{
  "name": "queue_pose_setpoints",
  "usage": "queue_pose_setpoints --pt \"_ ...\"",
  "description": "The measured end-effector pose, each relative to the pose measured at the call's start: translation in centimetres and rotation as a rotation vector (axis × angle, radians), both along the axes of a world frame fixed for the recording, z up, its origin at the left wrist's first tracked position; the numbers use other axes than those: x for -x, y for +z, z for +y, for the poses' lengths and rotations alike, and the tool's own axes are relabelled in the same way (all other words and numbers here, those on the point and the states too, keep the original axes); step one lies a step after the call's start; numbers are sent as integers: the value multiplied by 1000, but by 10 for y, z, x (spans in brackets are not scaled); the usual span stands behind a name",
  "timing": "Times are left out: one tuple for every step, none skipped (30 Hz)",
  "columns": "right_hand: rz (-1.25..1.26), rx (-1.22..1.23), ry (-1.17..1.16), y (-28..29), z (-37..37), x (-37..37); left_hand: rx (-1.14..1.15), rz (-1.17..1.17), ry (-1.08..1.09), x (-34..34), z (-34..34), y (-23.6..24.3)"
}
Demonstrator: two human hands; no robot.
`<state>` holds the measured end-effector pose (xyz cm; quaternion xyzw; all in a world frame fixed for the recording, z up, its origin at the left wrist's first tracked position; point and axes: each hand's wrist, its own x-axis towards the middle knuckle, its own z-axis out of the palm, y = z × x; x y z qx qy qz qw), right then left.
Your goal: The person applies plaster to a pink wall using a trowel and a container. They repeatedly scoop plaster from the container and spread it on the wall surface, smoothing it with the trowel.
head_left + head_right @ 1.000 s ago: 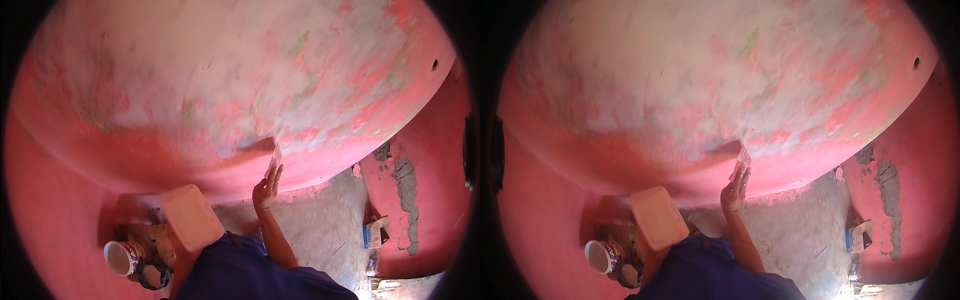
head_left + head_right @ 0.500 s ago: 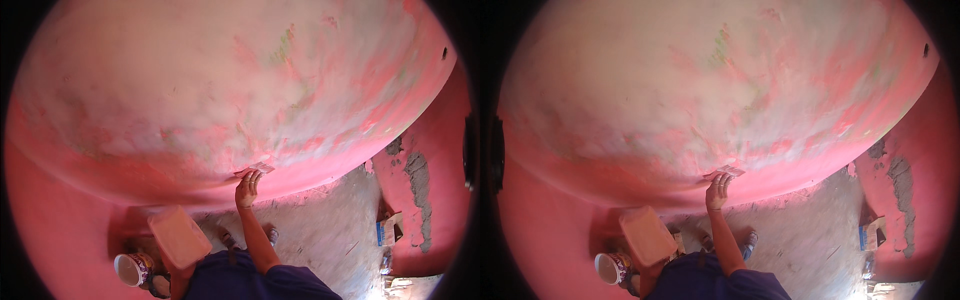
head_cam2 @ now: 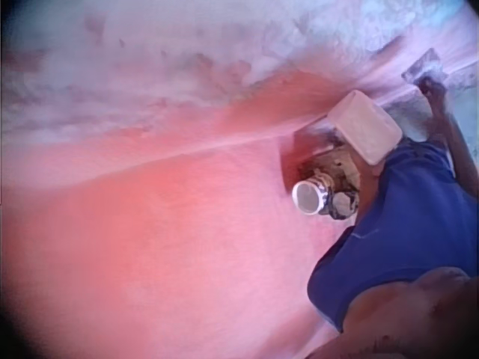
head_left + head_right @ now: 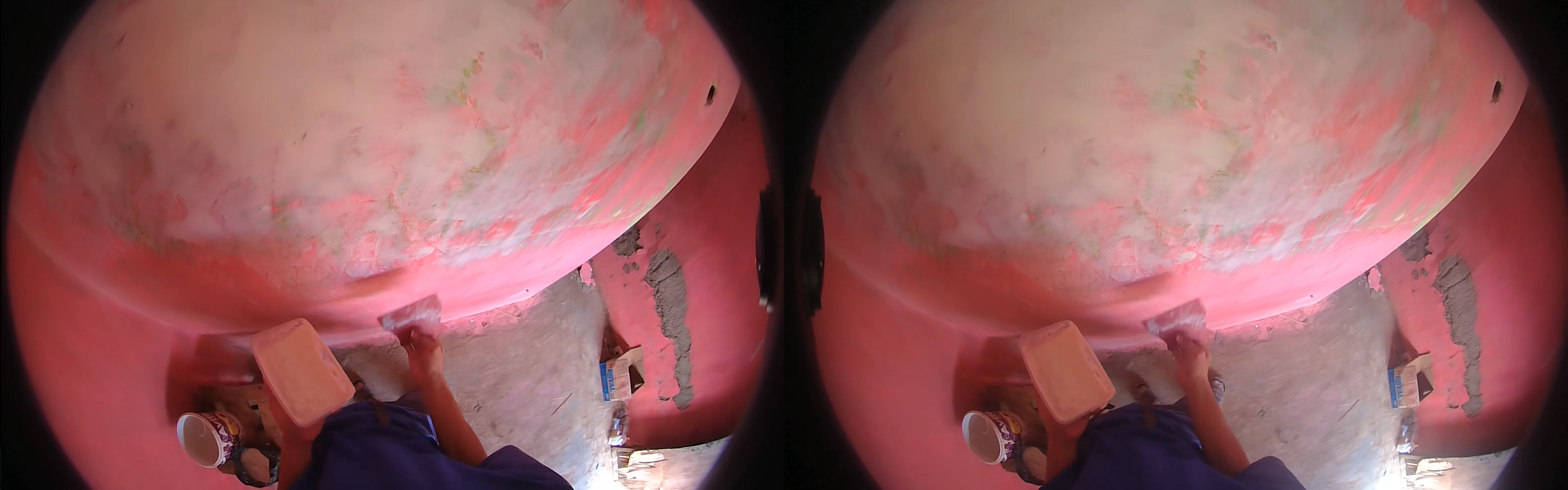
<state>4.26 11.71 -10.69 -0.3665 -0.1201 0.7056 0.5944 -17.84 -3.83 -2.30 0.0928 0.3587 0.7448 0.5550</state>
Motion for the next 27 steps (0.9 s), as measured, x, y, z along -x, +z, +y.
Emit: queue_pose_setpoints --pt "154 -58 39 22 8 0 -9 19 -5 -1 1 0" --pt "152 -64 23 40 18 5 -23 -21 -17 0 2 4" --pt "148 -74 0 55 28 12 -35 -60 -27 1 3 6" --pt "145 -81 -25 64 39 18 -48 -85 -32 1 2 8" --pt "160 -110 -40 69 51 22 -48 -103 -36 3 2 11" --pt "176 -141 -58 70 64 27 -53 -113 -41 4 3 12" --pt "192 -170 -74 67 73 29 -55 -116 -43 4 1 13" --pt "161 -164 -82 62 80 32 -54 -113 -38 6 -1 14" --pt "126 -165 -91 55 88 34 -60 -117 -38 7 -3 14" --pt "92 -165 -99 48 96 37 -64 -118 -37 9 -5 15" --pt "99 -139 -83 35 103 39 -67 -124 -35 10 -8 14" --pt "105 -111 -73 18 110 40 -67 -129 -39 11 -8 14" --pt "112 -82 -62 2 116 37 -68 -132 -43 11 -8 14" --pt "91 -54 -59 -12 118 35 -65 -129 -42 11 -9 14" --pt "73 -25 -51 -25 117 34 -62 -127 -42 11 -11 15" --pt "55 2 -45 -39 115 32 -63 -129 -38 11 -12 15" --pt "27 83 -54 -54 108 30 -58 -128 -37 10 -13 17" --pt "0 154 -66 -69 104 27 -60 -125 -34 8 -13 17" --pt "-25 223 -85 -89 99 23 -66 -114 -40 7 -13 19" --pt "-4 290 -118 -132 95 10 -77 -81 -63 5 -9 23" --pt "19 355 -149 -170 87 -1 -91 -28 -82 4 -4 26" --pt "31 387 -147 -176 67 0 -94 48 -67 4 -7 27" --pt "37 416 -148 -171 49 -1 -89 -23 -54 4 -9 27" --pt "92 390 -99 -163 40 -5 -86 -108 -45 4 -7 28" --pt "146 362 -55 -153 33 -10 -57 -366 -27 3 -5 28" --pt "200 336 -14 -146 25 -15 -78 -350 -62 3 -3 24" --pt "212 236 -17 -127 25 -16 -92 -336 -95 3 -4 17"
